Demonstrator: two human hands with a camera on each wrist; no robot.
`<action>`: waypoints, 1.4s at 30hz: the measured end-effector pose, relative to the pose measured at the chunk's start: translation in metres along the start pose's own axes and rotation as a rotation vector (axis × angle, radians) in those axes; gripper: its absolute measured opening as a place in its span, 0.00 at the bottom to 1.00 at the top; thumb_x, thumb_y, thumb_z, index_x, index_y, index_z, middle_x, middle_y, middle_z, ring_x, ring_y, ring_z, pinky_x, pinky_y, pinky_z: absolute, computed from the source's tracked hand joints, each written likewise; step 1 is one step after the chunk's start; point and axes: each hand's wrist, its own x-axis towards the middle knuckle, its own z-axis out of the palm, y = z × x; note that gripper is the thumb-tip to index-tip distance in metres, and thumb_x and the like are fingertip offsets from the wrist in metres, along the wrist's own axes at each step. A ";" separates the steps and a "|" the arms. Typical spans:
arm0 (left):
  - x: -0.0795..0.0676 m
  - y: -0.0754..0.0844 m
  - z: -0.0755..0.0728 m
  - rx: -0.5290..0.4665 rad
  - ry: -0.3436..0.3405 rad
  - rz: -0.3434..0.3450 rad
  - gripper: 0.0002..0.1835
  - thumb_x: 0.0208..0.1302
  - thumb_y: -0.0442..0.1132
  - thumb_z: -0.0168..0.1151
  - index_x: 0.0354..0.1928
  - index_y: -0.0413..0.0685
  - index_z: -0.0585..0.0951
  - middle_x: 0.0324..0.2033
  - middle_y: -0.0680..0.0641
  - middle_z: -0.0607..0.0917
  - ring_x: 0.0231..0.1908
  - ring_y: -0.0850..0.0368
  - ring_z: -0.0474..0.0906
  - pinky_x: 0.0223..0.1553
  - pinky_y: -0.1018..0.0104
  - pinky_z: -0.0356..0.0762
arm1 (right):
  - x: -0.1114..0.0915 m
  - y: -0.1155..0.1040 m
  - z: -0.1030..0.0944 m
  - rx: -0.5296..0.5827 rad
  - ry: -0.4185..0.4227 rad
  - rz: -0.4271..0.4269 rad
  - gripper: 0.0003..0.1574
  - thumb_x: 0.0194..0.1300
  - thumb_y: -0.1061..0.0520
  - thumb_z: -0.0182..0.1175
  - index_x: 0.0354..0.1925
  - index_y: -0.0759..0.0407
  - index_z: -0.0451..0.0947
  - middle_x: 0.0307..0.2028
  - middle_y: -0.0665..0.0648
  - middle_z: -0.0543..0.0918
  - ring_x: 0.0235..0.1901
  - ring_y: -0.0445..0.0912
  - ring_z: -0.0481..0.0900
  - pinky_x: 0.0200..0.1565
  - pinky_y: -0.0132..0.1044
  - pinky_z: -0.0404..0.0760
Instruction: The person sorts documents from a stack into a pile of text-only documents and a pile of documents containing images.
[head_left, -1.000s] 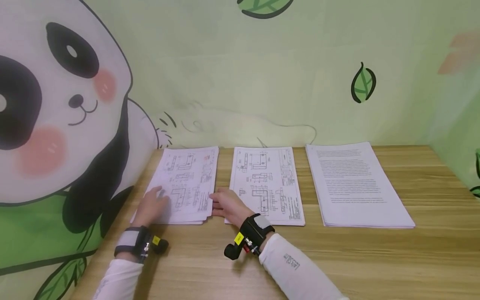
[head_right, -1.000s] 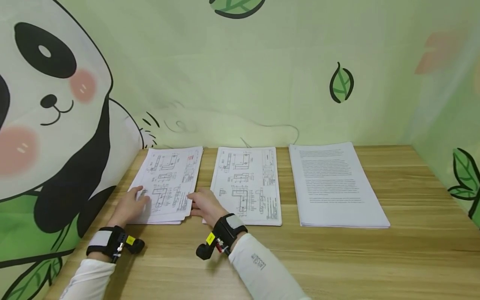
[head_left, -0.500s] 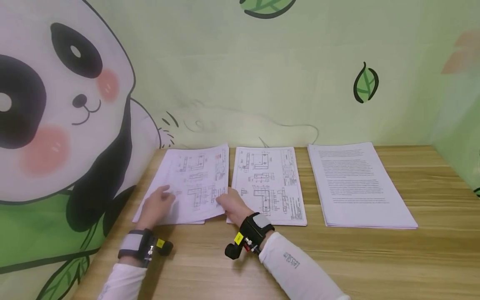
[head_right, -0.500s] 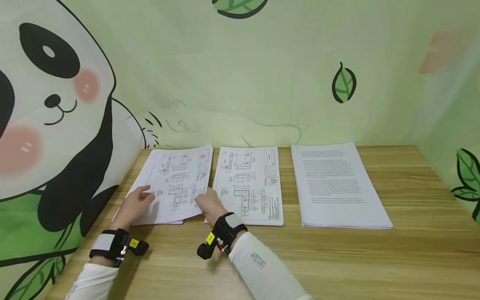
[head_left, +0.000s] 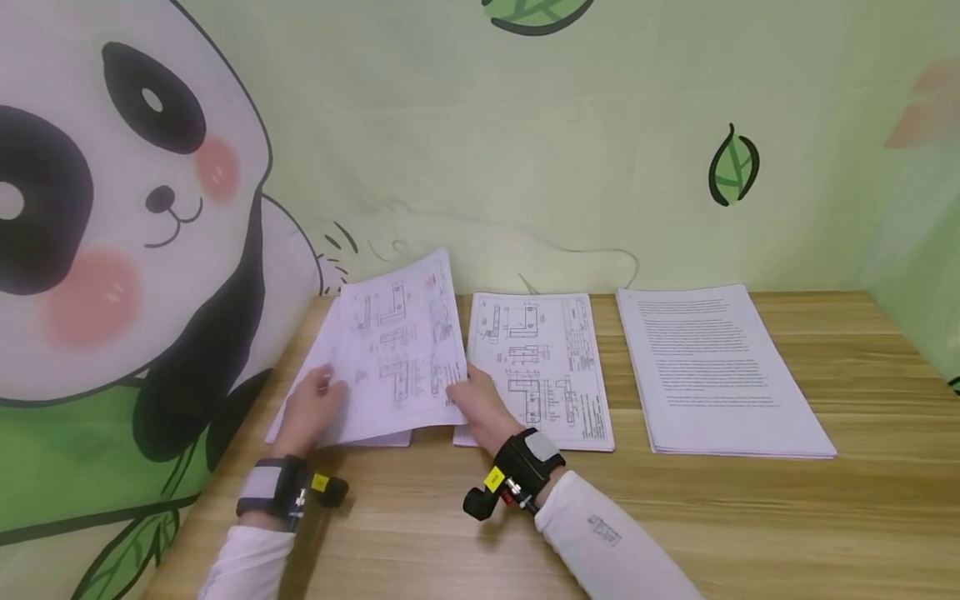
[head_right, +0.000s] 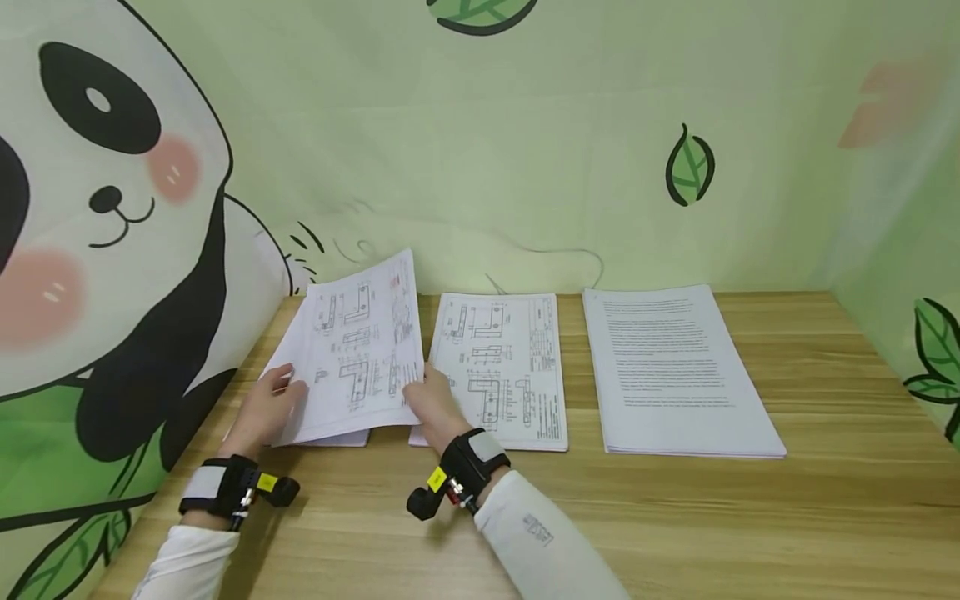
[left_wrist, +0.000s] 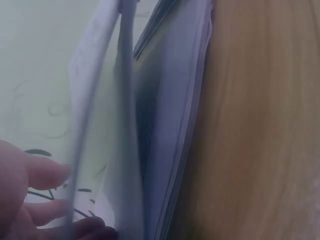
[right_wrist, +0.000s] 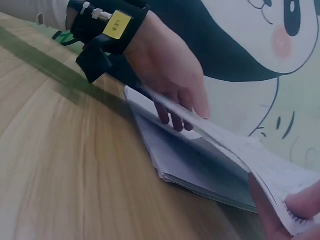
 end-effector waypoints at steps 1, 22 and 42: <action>0.000 0.000 0.001 -0.015 0.011 -0.006 0.36 0.69 0.54 0.42 0.73 0.49 0.46 0.70 0.34 0.57 0.68 0.36 0.55 0.65 0.38 0.57 | -0.001 -0.001 -0.004 0.015 -0.013 -0.003 0.35 0.59 0.68 0.47 0.66 0.56 0.63 0.57 0.58 0.77 0.51 0.49 0.75 0.51 0.40 0.74; -0.018 0.050 0.045 -0.417 -0.027 0.175 0.33 0.64 0.58 0.51 0.68 0.57 0.59 0.58 0.46 0.73 0.60 0.50 0.68 0.65 0.47 0.61 | -0.031 -0.019 -0.088 0.017 -0.140 -0.124 0.31 0.67 0.63 0.46 0.67 0.48 0.59 0.57 0.54 0.77 0.54 0.48 0.76 0.48 0.37 0.76; -0.036 0.116 0.114 -0.560 -0.161 0.274 0.25 0.68 0.47 0.49 0.66 0.59 0.63 0.55 0.49 0.76 0.57 0.53 0.70 0.64 0.50 0.63 | -0.043 -0.040 -0.166 -0.082 0.160 -0.051 0.33 0.73 0.49 0.36 0.73 0.53 0.46 0.66 0.57 0.64 0.62 0.49 0.62 0.66 0.48 0.61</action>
